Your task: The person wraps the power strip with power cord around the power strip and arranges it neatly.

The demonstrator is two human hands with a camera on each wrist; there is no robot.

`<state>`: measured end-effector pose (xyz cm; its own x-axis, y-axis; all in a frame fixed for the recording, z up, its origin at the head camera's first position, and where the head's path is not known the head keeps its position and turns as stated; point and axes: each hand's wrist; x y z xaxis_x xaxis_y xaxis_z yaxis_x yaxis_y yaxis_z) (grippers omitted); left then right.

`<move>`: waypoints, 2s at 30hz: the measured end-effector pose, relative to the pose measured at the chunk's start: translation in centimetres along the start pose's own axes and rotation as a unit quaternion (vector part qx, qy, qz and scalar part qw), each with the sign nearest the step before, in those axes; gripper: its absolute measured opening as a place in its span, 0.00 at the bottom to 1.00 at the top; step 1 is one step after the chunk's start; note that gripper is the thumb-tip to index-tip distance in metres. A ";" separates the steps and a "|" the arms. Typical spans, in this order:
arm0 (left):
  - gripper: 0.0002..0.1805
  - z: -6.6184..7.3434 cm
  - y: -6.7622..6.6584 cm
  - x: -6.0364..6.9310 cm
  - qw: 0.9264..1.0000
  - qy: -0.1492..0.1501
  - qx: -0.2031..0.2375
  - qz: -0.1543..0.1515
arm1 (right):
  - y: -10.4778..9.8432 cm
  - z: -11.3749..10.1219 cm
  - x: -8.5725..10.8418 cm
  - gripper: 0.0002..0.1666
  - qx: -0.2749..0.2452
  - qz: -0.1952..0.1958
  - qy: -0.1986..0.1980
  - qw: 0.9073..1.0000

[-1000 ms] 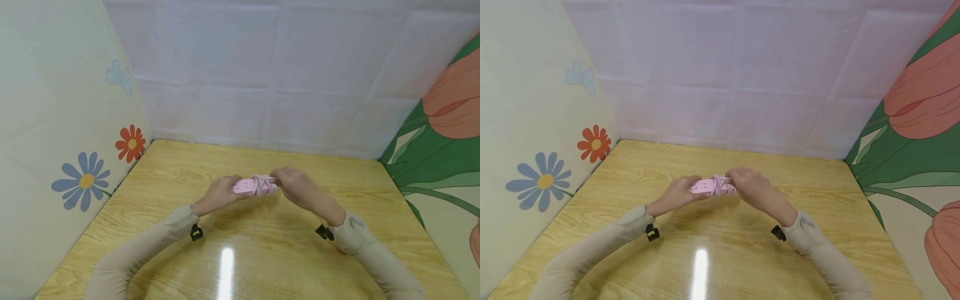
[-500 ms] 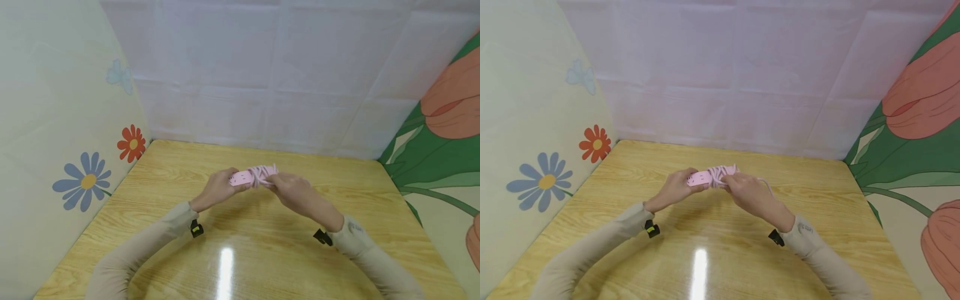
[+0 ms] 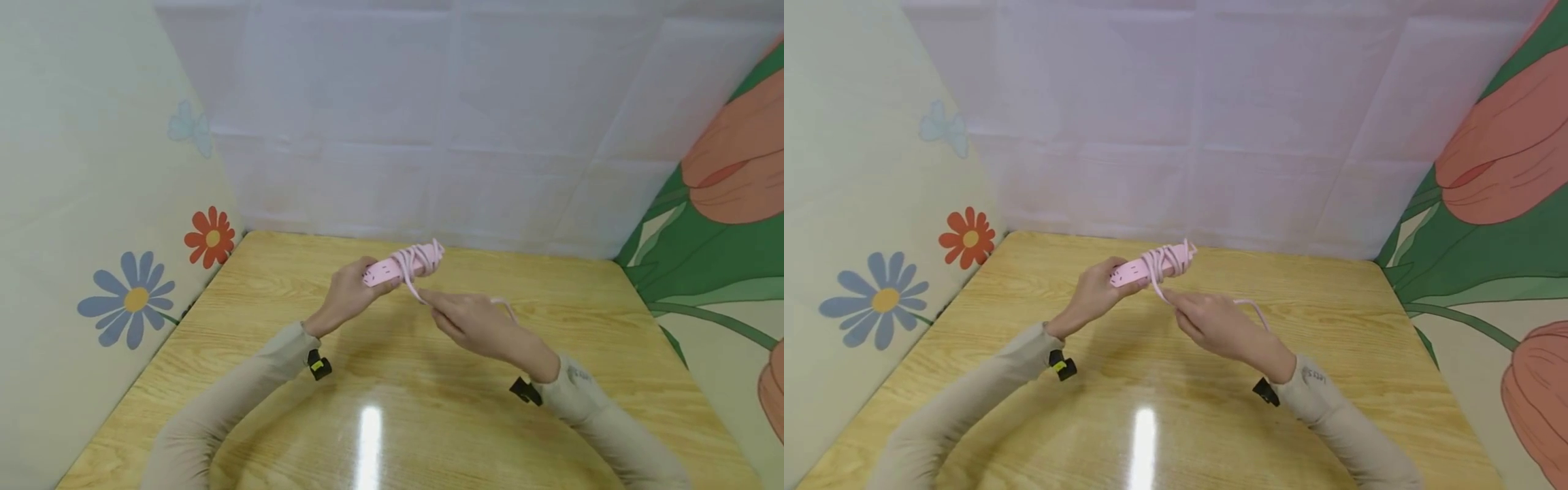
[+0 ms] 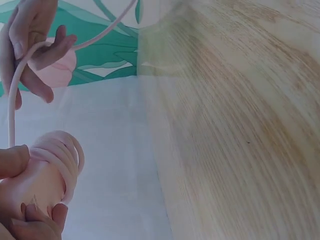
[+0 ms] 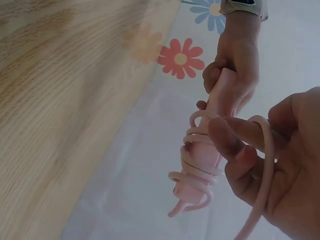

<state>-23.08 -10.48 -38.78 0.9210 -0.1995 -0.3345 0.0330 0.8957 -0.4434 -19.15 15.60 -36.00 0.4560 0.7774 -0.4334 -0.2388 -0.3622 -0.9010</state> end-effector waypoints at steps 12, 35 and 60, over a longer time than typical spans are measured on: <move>0.28 -0.9 1.1 1.1 0.999 0.024 -0.027 0.010 | 2.7 -1.4 2.1 0.28 -0.101 -0.083 0.023 0.991; 0.25 0.6 0.3 0.8 0.997 0.039 0.066 -0.004 | 5.0 1.7 2.5 0.25 -0.285 -0.185 0.026 0.940; 0.28 0.9 1.4 2.2 0.967 0.183 0.118 -0.133 | 7.3 5.7 3.6 0.10 -0.193 -0.016 -0.015 0.981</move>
<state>-20.62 -9.33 -39.37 0.6698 -0.5239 -0.5262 0.3778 0.8505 -0.3660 -24.18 18.68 -43.99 0.4310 0.8046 -0.4085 0.1202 -0.4999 -0.8577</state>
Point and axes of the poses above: each hand's wrist, its own x-axis away from the middle knuckle, its own y-axis out of the palm, z = x × y, and after that the axes turned 9 degrees about x, right-handed
